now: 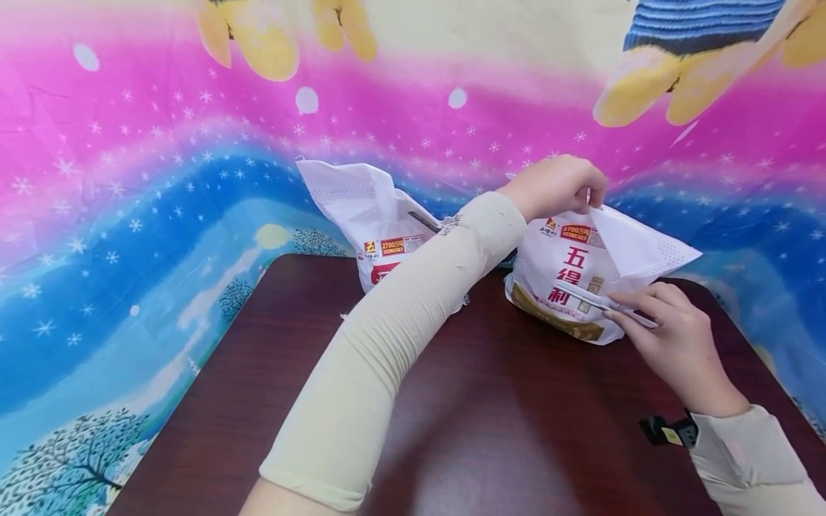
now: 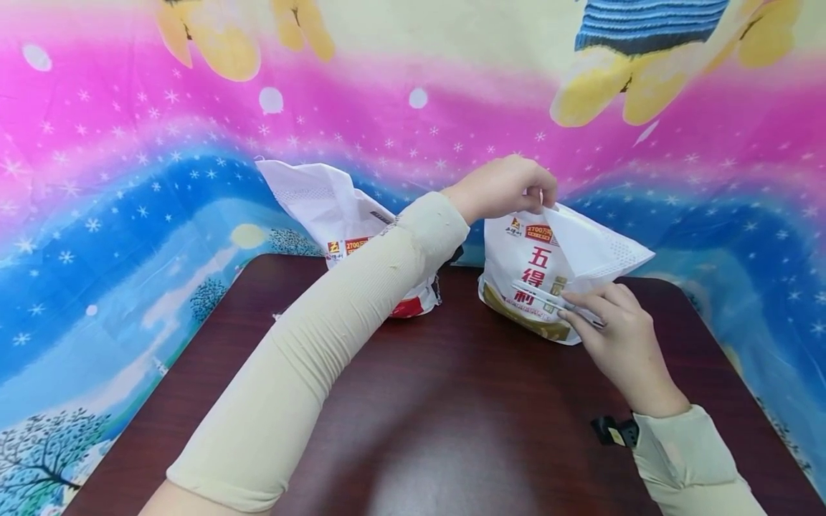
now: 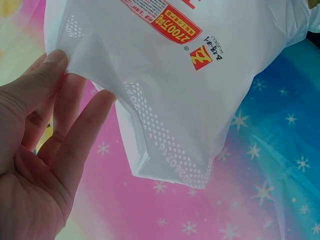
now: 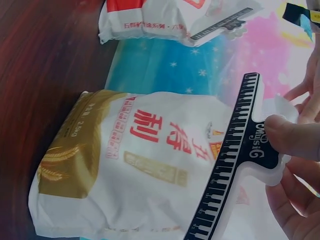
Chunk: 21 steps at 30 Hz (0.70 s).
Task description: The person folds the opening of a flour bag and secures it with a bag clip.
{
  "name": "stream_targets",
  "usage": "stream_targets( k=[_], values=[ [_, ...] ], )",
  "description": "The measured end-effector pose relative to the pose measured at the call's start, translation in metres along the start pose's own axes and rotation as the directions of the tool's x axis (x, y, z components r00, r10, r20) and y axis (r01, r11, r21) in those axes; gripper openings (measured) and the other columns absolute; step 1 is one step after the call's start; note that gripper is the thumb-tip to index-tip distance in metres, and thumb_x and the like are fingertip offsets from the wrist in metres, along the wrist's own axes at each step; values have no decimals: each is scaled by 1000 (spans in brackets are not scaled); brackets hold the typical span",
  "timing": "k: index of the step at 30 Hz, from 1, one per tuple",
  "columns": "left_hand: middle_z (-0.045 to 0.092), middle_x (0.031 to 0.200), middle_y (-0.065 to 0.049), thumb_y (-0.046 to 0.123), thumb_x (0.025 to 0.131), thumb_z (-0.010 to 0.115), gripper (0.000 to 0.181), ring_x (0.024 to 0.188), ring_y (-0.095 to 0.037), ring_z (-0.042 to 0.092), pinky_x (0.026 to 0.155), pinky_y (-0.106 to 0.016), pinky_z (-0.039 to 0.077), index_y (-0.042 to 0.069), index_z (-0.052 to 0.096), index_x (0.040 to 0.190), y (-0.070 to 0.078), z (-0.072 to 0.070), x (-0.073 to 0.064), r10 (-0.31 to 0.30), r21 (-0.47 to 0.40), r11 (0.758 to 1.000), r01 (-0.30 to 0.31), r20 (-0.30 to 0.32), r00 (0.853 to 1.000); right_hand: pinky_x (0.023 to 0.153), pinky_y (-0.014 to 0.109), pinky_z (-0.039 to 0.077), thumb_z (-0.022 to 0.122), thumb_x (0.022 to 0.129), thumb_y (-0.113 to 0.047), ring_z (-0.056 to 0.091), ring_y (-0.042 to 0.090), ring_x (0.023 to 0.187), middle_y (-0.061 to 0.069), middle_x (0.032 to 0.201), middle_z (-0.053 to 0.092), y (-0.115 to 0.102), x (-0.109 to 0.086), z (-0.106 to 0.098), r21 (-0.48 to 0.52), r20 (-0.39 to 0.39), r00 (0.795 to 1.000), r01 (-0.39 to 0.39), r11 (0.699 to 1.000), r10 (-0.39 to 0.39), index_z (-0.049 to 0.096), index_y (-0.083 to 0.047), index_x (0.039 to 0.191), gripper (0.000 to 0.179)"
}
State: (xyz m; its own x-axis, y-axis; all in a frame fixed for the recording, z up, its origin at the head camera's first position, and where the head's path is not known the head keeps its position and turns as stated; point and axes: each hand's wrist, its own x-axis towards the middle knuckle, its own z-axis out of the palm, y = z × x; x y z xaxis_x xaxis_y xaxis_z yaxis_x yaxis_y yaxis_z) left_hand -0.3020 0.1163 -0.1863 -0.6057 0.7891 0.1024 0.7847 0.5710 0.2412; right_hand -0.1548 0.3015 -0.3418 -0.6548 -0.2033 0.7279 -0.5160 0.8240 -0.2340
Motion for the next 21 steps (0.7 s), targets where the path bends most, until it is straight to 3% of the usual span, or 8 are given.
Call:
stream_targets(
  k=[5, 17, 19, 21],
  values=[
    [66, 115, 5, 18, 101, 63, 17, 102, -9, 54, 89, -17, 44, 21, 73, 114, -1, 2, 1, -1, 5, 1000, 1, 2, 1000, 80, -4, 33, 88, 62, 16, 51, 13, 90, 11, 89, 66, -9, 2, -4, -14, -17, 1000, 26, 1000, -26, 78, 1, 106, 48],
    [67, 114, 5, 17, 102, 62, 18, 101, -9, 54, 89, -16, 44, 20, 74, 115, -3, 3, 2, 12, 8, 1000, -12, -9, 1000, 84, 0, 31, 87, 61, 19, 52, 20, 92, 16, 92, 68, -17, 8, -7, -11, -62, 997, 34, 999, -35, 77, 3, 105, 48],
    [67, 115, 5, 16, 102, 61, 18, 101, -8, 54, 88, -16, 44, 20, 73, 115, -3, 3, 1, 12, 8, 1000, -12, -10, 1000, 84, 1, 31, 86, 68, 14, 53, 20, 91, 16, 92, 68, -17, 9, -7, -3, -85, 996, 37, 999, -37, 78, 3, 104, 38],
    [67, 115, 5, 16, 102, 61, 18, 102, -8, 53, 89, -16, 44, 20, 73, 114, -3, 3, 0, 8, 6, 1000, -8, -12, 1000, 84, 2, 32, 83, 84, -7, 53, 20, 90, 17, 90, 69, -16, 9, -8, 13, -117, 992, 41, 999, -40, 78, 3, 102, 21]
  ],
)
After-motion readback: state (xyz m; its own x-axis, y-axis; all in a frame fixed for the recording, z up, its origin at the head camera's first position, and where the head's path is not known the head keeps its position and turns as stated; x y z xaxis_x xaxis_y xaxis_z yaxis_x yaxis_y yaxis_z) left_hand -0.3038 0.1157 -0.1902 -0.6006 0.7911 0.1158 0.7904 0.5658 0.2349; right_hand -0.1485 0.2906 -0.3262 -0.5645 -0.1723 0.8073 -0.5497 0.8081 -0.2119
